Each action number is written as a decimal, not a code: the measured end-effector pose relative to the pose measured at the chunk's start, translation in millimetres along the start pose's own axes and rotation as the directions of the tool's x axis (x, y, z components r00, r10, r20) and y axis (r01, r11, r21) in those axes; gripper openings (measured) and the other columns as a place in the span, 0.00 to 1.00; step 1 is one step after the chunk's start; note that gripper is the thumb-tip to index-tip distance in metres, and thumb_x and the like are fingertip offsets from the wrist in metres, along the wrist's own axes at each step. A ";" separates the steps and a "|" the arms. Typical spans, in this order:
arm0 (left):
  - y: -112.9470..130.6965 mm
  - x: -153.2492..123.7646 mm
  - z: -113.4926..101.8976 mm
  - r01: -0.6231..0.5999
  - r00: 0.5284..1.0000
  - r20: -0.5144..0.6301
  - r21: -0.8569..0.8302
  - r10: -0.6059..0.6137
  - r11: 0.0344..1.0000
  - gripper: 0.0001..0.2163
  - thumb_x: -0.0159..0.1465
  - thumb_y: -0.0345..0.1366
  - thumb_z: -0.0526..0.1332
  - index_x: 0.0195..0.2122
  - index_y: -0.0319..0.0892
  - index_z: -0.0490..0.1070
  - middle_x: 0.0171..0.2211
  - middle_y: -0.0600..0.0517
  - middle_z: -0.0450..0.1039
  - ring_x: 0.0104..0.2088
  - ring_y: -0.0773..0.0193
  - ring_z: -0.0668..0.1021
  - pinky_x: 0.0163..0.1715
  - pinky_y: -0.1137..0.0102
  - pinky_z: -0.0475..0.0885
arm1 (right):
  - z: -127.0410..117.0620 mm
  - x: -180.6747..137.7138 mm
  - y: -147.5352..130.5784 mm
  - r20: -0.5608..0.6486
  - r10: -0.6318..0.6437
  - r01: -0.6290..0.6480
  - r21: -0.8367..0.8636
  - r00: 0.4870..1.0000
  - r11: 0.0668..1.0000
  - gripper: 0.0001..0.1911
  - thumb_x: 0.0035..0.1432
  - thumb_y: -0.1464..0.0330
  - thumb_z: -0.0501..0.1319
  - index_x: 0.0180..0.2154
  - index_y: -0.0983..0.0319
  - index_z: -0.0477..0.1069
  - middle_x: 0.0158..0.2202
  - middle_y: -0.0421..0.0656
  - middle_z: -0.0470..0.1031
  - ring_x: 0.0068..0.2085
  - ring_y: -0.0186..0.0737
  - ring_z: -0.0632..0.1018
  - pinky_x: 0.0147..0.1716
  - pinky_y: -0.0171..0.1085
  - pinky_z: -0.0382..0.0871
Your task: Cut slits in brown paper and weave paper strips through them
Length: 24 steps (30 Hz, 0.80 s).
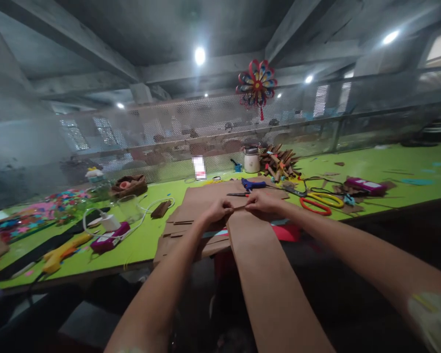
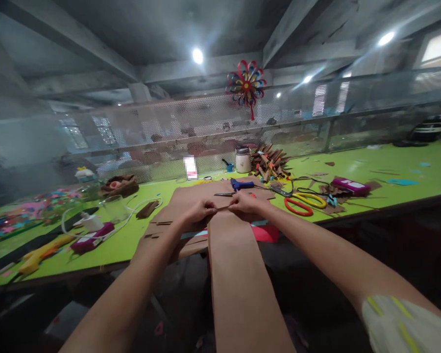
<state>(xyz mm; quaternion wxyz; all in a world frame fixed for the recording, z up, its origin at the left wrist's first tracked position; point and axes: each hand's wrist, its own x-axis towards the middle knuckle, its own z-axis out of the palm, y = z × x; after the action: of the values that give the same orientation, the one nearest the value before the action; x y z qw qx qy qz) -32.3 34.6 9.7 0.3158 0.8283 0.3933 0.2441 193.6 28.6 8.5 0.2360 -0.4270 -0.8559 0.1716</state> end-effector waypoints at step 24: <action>-30.5 -3.4 -11.6 -0.153 0.985 -0.011 0.407 0.172 0.900 0.04 0.56 0.29 0.60 0.28 0.36 0.73 0.26 0.52 0.71 0.27 0.68 0.71 0.29 0.74 0.65 | 17.5 -20.6 24.3 -0.169 -0.144 0.101 -0.239 0.975 0.966 0.06 0.56 0.74 0.58 0.30 0.64 0.73 0.31 0.43 0.74 0.34 0.37 0.74 0.36 0.34 0.66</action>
<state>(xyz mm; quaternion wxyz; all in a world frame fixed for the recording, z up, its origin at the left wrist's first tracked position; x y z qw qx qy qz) -57.0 50.7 -4.7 0.1067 0.8996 0.3721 0.2024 210.5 24.3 -23.4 0.2742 -0.4113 -0.8691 0.0165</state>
